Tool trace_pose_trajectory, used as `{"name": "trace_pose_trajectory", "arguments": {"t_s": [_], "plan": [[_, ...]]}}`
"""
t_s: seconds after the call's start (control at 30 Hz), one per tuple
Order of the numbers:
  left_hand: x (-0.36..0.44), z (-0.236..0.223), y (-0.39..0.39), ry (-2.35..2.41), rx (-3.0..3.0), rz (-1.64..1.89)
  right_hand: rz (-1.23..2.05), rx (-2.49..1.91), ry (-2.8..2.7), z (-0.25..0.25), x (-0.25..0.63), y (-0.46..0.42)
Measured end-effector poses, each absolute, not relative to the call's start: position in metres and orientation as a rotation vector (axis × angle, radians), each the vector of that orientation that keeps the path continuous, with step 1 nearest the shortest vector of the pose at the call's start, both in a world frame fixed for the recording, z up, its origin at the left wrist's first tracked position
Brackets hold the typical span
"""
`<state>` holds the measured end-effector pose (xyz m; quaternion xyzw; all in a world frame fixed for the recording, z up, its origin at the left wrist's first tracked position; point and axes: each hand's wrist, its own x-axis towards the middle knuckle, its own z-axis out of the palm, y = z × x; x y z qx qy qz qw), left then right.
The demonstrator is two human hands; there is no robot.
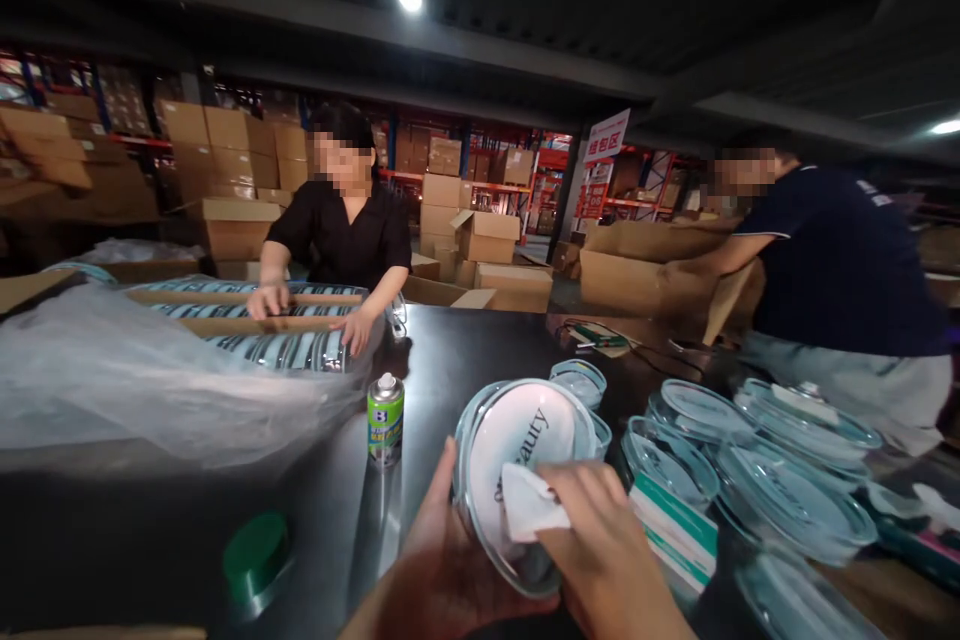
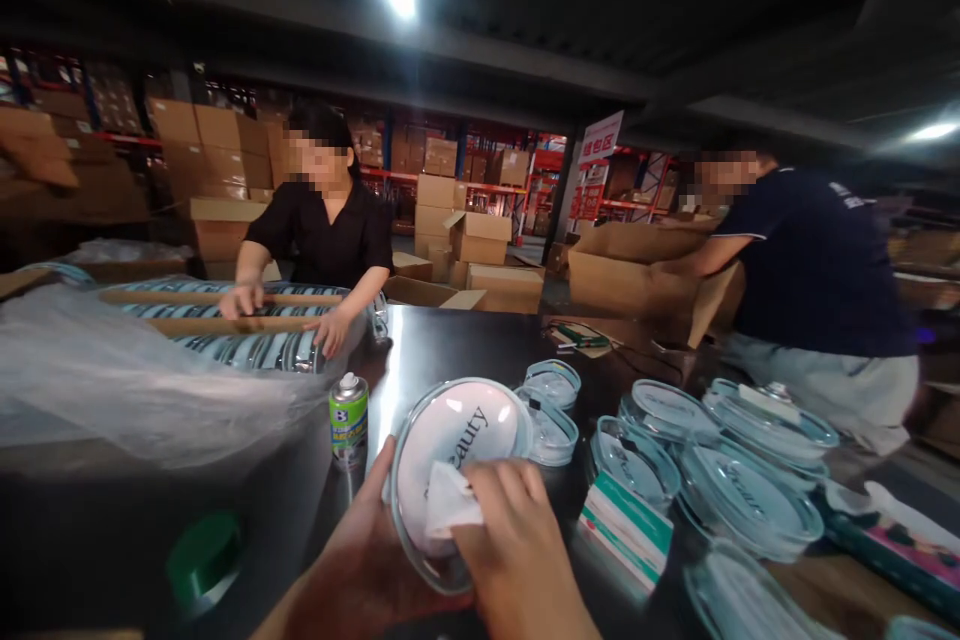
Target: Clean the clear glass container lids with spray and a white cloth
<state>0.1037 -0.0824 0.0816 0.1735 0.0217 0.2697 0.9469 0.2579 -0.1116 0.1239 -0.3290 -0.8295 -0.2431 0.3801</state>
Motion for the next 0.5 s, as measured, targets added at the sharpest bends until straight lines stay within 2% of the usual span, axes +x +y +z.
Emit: {"name": "trace_pose_trajectory", "arguments": {"t_s": [0.17,0.4,0.5], "plan": [[0.107,0.088,-0.085,0.014,0.336,0.539,-0.655,-0.825,-2.091,0.116,0.256,-0.108],[0.11,0.074,-0.08,0.058,0.325,0.559,-0.721,-0.876,-2.009,0.116,0.262,-0.103],[0.109,0.08,-0.077,0.174,0.315,0.605,-0.499,-0.81,-2.098,0.119,0.255,-0.105]]}}
